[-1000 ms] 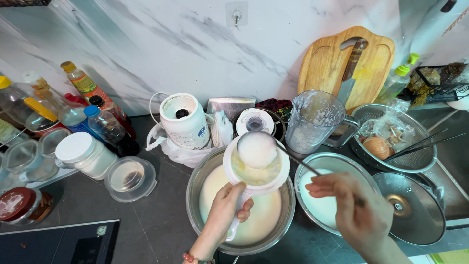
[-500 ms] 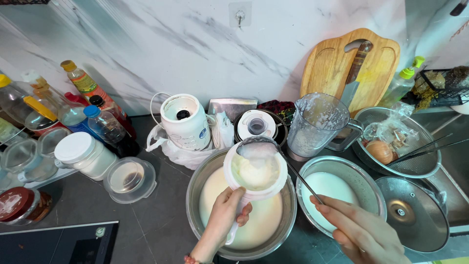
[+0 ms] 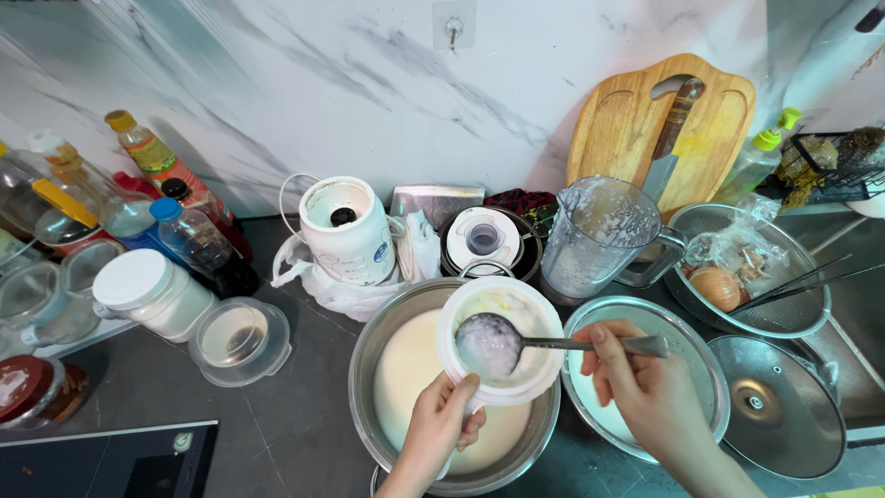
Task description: The person scoops a white liquid from a large metal bowl into a small plastic container using a ladle, then stirs the contents inside the container. The person repeats this scooping and stirring process multiple times.
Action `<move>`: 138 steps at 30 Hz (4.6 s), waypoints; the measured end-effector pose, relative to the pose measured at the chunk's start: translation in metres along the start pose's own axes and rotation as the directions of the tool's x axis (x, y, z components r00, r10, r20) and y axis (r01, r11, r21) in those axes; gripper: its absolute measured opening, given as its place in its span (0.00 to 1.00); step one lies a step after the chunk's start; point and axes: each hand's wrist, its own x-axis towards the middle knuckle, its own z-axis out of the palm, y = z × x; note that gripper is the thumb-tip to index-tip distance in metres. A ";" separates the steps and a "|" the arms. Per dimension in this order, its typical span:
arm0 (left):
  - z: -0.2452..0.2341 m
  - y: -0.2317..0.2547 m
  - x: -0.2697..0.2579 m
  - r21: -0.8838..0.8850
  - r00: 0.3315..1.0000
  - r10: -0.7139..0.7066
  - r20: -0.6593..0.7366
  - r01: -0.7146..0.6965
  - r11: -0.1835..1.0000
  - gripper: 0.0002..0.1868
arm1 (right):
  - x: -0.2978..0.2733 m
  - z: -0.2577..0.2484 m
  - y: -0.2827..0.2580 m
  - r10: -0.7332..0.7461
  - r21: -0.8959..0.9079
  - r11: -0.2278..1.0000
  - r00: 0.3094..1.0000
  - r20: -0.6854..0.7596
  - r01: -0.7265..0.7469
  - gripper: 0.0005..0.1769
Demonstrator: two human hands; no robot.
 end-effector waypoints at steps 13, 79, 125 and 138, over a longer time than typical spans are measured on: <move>-0.001 -0.027 0.015 0.053 0.983 0.185 0.018 -0.186 0.981 0.13 | 0.006 0.023 0.049 -0.060 -0.234 0.971 0.998 -0.034 0.050 0.36; 0.001 -0.015 0.013 -0.145 0.989 0.087 0.116 -0.070 0.987 0.13 | -0.028 0.021 0.050 -0.447 -0.026 0.893 0.892 0.070 0.450 0.14; 0.051 0.036 -0.017 -0.284 0.991 -0.126 -0.046 0.108 0.953 0.10 | 0.002 0.011 -0.019 0.189 0.348 0.931 0.961 -0.200 -0.111 0.29; 0.071 0.053 -0.020 -0.380 0.981 -0.170 0.091 0.192 0.905 0.06 | 0.022 -0.043 -0.052 0.048 0.346 0.936 0.951 -0.306 0.064 0.25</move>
